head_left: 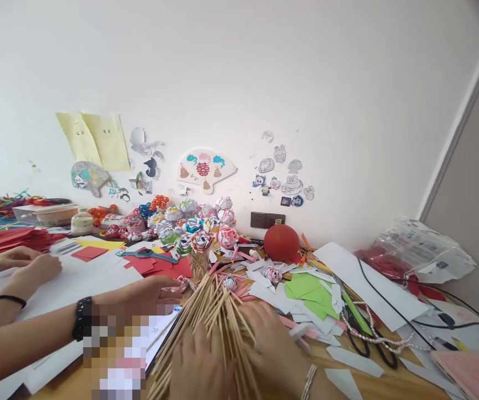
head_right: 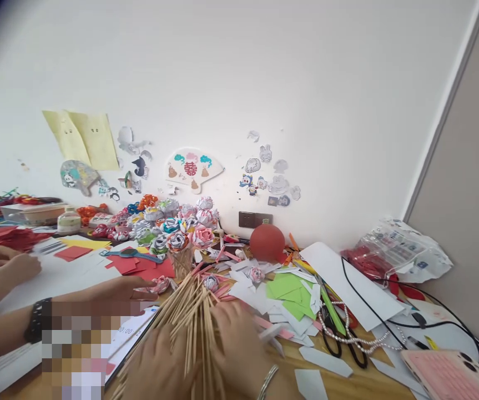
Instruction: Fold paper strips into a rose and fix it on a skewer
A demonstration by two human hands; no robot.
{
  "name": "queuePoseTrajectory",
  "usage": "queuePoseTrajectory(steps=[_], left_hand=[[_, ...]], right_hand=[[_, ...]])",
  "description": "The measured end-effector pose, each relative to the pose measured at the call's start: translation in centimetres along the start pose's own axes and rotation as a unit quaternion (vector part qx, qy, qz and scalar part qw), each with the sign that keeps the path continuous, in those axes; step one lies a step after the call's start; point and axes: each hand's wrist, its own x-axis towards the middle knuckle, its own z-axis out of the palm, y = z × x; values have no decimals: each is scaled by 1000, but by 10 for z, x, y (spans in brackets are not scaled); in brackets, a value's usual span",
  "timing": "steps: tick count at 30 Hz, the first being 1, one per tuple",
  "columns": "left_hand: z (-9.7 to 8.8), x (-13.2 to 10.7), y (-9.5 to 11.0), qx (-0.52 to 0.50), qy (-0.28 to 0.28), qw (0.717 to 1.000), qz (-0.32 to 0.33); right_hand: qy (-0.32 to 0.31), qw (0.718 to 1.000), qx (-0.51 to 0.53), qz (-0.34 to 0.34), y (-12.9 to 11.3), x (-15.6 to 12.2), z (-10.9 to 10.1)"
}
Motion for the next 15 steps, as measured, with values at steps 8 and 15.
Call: queuePoseTrajectory(steps=[8,15], left_hand=[[33,11,-17,31,-161,984,-74],[20,80,-74,25,-168,984,-47]], right_hand=[[-47,986,-67,144,2,-2,61],[-12,978,-98,182,-2,16,52]])
